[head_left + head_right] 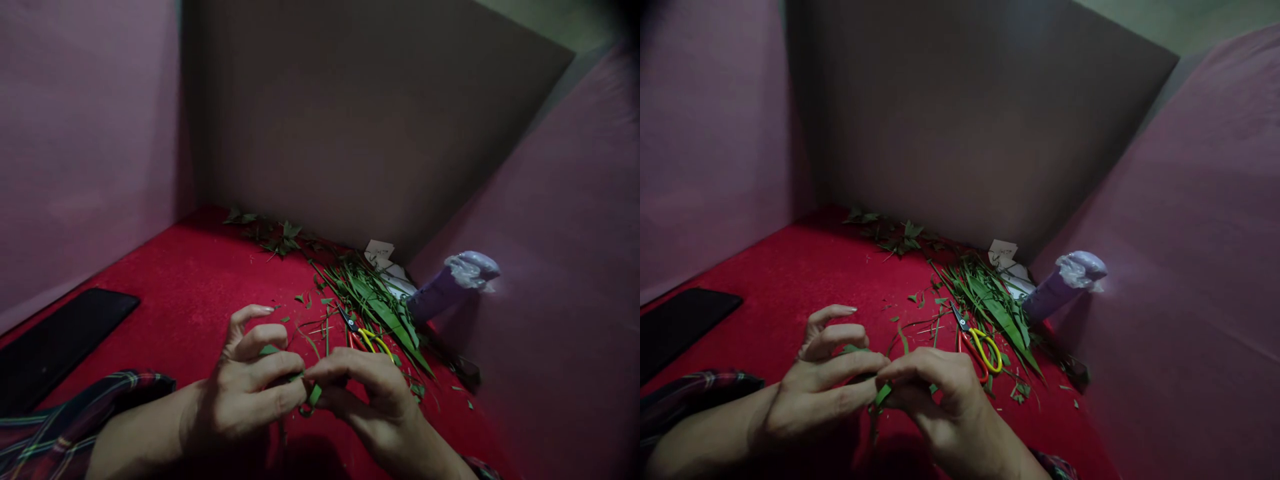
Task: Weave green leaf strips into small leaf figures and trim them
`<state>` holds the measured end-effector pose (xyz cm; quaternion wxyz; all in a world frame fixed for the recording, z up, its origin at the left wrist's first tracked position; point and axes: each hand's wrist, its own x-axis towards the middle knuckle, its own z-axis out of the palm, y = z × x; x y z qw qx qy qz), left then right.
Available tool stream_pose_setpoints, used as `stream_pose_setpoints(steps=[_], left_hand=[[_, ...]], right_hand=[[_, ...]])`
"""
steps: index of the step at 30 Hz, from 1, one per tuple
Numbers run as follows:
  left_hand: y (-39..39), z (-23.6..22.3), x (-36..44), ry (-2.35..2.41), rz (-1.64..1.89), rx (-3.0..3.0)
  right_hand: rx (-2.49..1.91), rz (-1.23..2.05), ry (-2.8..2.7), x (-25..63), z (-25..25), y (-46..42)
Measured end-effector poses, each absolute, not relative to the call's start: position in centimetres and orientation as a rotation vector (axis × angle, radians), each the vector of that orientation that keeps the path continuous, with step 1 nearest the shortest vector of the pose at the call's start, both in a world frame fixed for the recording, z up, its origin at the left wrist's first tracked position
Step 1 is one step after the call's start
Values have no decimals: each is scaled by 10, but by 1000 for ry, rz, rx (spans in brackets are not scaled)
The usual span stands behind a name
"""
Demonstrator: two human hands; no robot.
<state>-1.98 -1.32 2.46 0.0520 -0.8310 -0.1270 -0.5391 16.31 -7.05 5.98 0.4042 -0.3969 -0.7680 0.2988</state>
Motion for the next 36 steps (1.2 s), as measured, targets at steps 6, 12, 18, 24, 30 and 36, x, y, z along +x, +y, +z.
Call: stream_pose_setpoints(steps=[6,12,18,24,30,36], left_hand=[[-12,21,-16,-448,-1707,-2554],[-12,19,-13,-479,-1774,-2578],[-14,18,-15,-509,-1795,-2596],[-15,22,-16,-468,-1754,-2668],[-15,23,-16,-451,-1761,-2690],[-17,27,-16,-442,-1748,-2685]], right_hand=[[-909,531,-1997,160,58,-69],[-821,360,-2009,161,44,-69],[-772,124,-1938,159,24,-75],[-862,-321,-2026,156,33,-84],[-816,-784,-2231,167,35,-84],[-850,-870,-1975,159,26,-87]])
